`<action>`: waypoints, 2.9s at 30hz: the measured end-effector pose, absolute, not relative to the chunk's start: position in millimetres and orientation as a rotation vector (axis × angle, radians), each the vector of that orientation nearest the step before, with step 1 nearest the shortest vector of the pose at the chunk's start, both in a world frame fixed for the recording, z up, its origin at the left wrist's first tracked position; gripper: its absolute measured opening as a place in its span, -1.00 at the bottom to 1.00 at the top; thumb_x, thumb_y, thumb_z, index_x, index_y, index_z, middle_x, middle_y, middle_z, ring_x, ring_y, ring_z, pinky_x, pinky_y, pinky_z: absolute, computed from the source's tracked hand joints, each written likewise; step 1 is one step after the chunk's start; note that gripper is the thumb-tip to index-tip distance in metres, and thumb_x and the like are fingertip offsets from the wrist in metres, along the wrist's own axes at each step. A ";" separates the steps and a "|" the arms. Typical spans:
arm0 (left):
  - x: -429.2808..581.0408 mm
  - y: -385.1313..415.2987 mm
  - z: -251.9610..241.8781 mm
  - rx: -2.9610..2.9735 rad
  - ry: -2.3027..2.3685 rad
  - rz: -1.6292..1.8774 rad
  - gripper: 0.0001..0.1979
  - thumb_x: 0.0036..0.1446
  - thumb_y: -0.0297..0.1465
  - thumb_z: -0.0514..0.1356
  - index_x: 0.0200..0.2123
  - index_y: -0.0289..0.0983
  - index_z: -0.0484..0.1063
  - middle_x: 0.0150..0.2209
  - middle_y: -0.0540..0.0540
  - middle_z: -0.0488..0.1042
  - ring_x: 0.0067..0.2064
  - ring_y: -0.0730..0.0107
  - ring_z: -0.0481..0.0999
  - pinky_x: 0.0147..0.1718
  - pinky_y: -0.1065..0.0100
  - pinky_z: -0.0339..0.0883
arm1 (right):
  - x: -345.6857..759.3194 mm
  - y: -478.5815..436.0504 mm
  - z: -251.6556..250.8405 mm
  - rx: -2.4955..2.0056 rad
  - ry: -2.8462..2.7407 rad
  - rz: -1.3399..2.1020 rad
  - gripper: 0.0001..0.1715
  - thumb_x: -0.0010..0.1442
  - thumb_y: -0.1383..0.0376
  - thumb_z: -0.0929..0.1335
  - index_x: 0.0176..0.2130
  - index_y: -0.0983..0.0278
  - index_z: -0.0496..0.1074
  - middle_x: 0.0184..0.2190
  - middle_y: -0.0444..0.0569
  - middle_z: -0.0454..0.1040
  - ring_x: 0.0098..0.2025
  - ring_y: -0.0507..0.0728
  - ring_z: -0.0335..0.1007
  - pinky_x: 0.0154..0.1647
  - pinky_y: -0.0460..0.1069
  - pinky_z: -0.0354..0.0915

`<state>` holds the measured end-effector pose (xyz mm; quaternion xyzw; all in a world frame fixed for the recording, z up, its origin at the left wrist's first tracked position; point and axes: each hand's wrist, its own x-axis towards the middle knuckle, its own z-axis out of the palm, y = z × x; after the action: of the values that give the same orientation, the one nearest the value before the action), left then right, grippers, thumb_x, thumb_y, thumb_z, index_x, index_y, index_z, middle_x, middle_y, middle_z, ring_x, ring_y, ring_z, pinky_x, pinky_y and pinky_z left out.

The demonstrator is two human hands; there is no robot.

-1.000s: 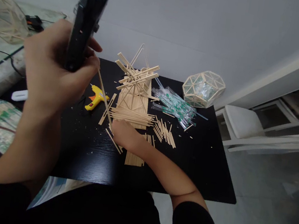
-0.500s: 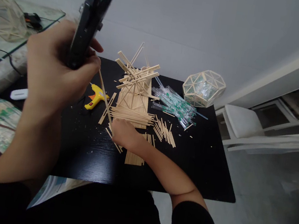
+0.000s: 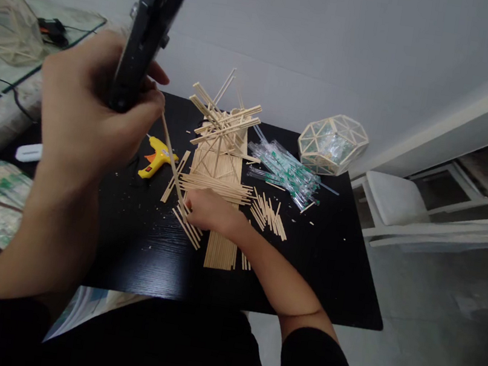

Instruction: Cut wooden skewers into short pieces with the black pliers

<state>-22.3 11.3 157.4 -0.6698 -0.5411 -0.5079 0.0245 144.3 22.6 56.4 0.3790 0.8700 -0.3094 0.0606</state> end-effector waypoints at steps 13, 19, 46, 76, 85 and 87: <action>-11.4 4.4 157.1 -2.270 -1.668 -1.404 -0.69 0.01 -0.51 0.32 -0.17 -0.10 0.48 -0.36 0.03 0.51 -0.26 0.22 0.56 -0.24 0.26 0.37 | 188.2 27.4 99.3 1.212 2.701 -2.222 -0.79 0.22 0.26 0.47 -0.16 0.30 0.45 -0.35 -0.11 0.59 -0.27 0.01 0.57 -0.15 -0.06 0.47; 7.5 -3.6 145.5 -2.457 -1.611 -1.240 -0.65 0.04 -0.52 0.29 -0.09 -0.10 0.45 -0.24 -0.04 0.57 -0.17 0.16 0.61 -0.23 0.25 0.42 | 196.5 6.5 84.1 1.400 2.679 -2.420 -0.69 0.15 0.20 0.54 -0.13 0.29 0.55 -0.25 -0.07 0.65 -0.19 0.06 0.63 -0.02 0.03 0.53; -2.9 -43.0 57.9 -2.588 -1.928 -1.746 -0.87 0.20 -0.39 0.33 -0.19 -0.23 0.49 -0.28 0.01 0.56 -0.30 0.43 0.55 -0.22 0.36 0.44 | 181.4 -10.9 -7.9 1.300 3.365 -1.503 -0.83 0.43 0.31 0.33 -0.14 0.29 0.54 -0.27 -0.04 0.61 -0.25 0.08 0.51 -0.17 -0.03 0.37; -1.5 -39.9 23.1 -2.343 -2.189 -2.098 -0.80 0.03 -0.36 0.44 -0.30 -0.24 0.50 -0.32 -0.02 0.57 -0.26 0.33 0.59 -0.14 0.23 0.54 | 182.8 -7.8 -29.7 1.325 3.422 -1.362 -0.77 0.43 0.23 0.37 -0.09 0.28 0.60 -0.19 0.02 0.68 -0.19 0.14 0.60 -0.07 0.01 0.43; -1.3 -41.9 27.1 -2.359 -2.191 -2.101 -0.81 0.01 -0.39 0.45 -0.33 -0.25 0.51 -0.34 -0.02 0.57 -0.27 0.34 0.58 -0.15 0.25 0.53 | 182.6 -7.5 -30.3 1.247 3.482 -1.419 -0.75 0.43 0.23 0.36 -0.13 0.32 0.61 -0.24 -0.01 0.68 -0.25 0.10 0.60 -0.14 -0.06 0.40; -1.2 -42.3 26.6 -2.353 -2.192 -2.109 -0.82 0.01 -0.39 0.45 -0.34 -0.25 0.52 -0.34 -0.02 0.58 -0.28 0.35 0.58 -0.16 0.25 0.53 | 182.3 -8.0 -30.4 1.243 3.484 -1.432 -0.74 0.44 0.22 0.36 -0.13 0.31 0.62 -0.26 -0.03 0.68 -0.27 0.09 0.60 -0.16 -0.07 0.39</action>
<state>-1.2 -42.3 26.6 -0.5744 -0.5349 -0.5147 -0.3449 182.3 -8.0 -30.4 0.2871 0.8046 -0.3306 -0.4011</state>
